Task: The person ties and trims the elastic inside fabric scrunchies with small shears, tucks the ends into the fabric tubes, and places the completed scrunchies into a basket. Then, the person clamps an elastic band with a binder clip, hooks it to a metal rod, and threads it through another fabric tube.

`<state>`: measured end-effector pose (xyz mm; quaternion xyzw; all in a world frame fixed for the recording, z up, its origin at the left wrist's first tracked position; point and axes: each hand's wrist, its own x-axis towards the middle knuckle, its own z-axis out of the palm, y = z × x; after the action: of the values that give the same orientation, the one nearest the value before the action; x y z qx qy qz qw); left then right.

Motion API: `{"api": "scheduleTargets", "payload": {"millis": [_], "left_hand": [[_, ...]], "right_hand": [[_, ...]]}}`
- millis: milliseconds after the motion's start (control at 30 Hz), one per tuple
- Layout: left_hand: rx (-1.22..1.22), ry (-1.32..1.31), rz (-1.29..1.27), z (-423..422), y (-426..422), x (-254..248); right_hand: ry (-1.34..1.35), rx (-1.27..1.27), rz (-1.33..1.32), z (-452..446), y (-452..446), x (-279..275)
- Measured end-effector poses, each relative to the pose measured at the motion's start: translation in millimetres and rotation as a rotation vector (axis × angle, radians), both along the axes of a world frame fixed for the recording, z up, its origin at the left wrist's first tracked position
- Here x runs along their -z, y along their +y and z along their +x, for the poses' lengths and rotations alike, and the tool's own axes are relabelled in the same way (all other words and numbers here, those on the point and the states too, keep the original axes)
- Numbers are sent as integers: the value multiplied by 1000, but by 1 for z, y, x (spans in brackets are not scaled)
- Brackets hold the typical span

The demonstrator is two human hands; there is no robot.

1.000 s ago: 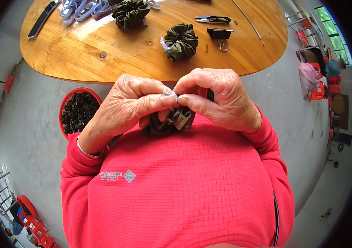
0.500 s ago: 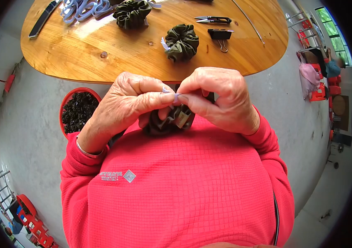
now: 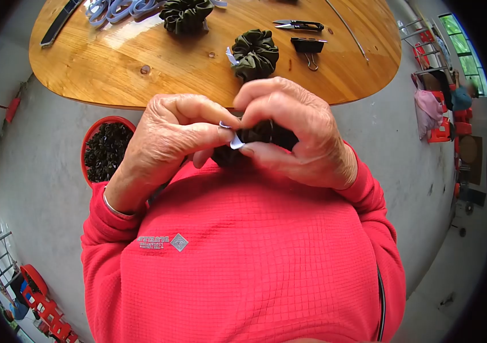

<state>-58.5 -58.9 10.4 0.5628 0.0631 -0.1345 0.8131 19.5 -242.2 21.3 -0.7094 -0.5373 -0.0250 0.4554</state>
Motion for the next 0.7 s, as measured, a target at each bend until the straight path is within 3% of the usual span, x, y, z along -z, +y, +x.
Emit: {"api": "scheduleTargets", "payload": {"millis": [233, 367, 533, 600, 700], "left_hand": [[29, -28, 103, -1, -1, 1], [62, -75, 215, -1, 3, -9], [61, -633, 616, -8, 3, 1], [17, -985, 910, -5, 0, 6], [-82, -1178, 1145, -6, -3, 8]], "right_hand": [[-51, -1, -289, 1, -5, -1], [159, -110, -252, 3, -7, 3], [402, -218, -220, 4, -8, 6], [423, -217, -220, 4, -7, 8], [428, -191, -218, 2, -4, 12]]}}
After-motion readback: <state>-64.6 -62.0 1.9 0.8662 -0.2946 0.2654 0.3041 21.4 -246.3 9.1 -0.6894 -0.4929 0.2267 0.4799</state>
